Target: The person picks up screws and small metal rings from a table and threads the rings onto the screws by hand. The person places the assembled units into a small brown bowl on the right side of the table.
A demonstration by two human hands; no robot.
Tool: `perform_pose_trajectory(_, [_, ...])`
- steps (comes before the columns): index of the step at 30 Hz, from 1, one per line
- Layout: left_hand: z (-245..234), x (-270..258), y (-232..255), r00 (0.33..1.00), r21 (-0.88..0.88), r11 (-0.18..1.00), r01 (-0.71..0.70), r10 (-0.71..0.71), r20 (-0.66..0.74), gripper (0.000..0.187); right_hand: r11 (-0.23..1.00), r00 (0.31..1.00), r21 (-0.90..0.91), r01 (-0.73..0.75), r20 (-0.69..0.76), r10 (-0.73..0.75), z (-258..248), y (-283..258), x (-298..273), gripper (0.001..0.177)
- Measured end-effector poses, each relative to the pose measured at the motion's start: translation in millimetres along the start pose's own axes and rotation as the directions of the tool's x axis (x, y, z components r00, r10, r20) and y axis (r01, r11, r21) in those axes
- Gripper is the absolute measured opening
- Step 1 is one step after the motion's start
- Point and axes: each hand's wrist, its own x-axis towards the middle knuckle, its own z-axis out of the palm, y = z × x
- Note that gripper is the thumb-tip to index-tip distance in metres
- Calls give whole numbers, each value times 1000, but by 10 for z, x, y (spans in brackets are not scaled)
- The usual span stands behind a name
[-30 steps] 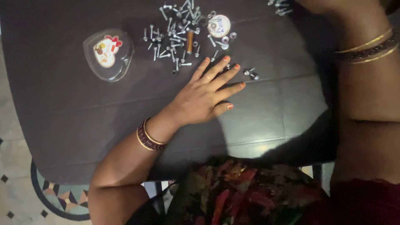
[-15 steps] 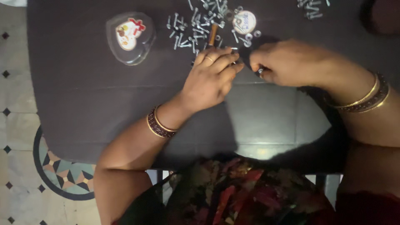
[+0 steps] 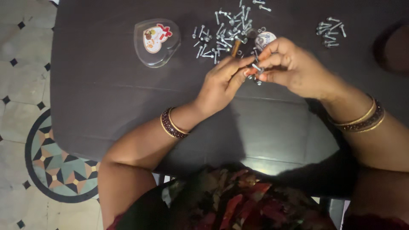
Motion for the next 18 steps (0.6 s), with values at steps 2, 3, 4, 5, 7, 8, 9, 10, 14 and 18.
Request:
perform_pose_trajectory(2, [14, 9, -30, 999, -55, 998, -13, 11, -36, 25, 989, 999, -142, 50, -6, -52, 66, -44, -20, 31])
perform_pose_trajectory(3, [15, 4, -44, 1000, -50, 999, -17, 15, -24, 23, 974, 999, -226, 25, -35, -34, 90, -71, -25, 31])
perform_pose_trajectory(4, [15, -4, -62, 1000, -44, 999, -20, 20, -13, 21, 952, 998, -307, -3, -64, -18, 108, -99, -29, 32])
perform_pose_trajectory(5, [13, -19, -83, 1000, -39, 999, -23, 23, 2, 19, 923, 995, -383, -34, -97, -4, 130, -119, -36, 32])
perform_pose_trajectory(7, [44, -61, -124, 999, -43, 998, 37, -38, -4, 17, 866, 989, -499, 14, -123, -87, 169, -148, -60, 29])
perform_pose_trajectory(8, [67, -79, -147, 998, -45, 997, 66, -67, -7, 16, 831, 983, -556, 36, -131, -130, 186, -160, -78, 28])
perform_pose_trajectory(9, [90, -88, -172, 986, -164, 973, 163, -168, -14, 19, 800, 977, -599, 41, -145, -159, 203, -171, -89, 26])
perform_pose_trajectory(10, [117, -97, -192, 964, -282, 925, 253, -266, -8, 23, 767, 970, -640, 46, -156, -188, 223, -183, -105, 23])
perform_pose_trajectory(14, [187, -123, -220, 925, -652, 658, 376, -305, 225, 27, 586, 929, -806, 83, -150, -338, 309, -222, -95, 17])
perform_pose_trajectory(18, [230, -172, -189, 921, -700, 616, 360, -356, 160, 25, 632, 916, -749, 196, -91, -392, 378, -167, -79, 24])
